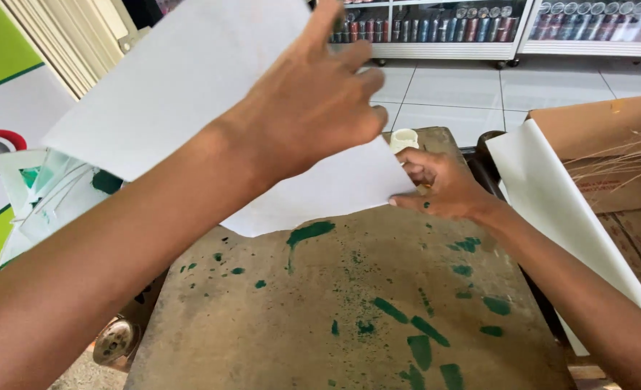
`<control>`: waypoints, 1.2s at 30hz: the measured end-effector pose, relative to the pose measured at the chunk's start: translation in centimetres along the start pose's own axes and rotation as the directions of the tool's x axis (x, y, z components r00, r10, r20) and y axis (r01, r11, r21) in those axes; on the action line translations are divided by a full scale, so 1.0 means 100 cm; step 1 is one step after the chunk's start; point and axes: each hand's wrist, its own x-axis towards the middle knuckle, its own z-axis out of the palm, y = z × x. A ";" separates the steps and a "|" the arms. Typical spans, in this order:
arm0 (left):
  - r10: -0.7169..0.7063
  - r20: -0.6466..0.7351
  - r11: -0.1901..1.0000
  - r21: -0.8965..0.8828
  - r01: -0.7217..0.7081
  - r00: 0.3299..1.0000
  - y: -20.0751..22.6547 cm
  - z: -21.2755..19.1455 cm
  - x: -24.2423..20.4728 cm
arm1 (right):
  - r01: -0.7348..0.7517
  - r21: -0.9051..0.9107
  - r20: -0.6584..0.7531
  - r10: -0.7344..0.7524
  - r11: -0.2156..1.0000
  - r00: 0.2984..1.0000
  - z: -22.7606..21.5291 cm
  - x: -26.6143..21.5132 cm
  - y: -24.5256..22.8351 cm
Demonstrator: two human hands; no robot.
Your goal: Folding and gluing the paper edges of a kite over its bamboo frame
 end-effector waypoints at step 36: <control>-0.124 -0.374 0.984 -0.167 0.065 0.919 0.098 0.131 -0.075 | -0.130 0.038 -0.205 0.135 0.991 0.969 0.026 0.007 -0.031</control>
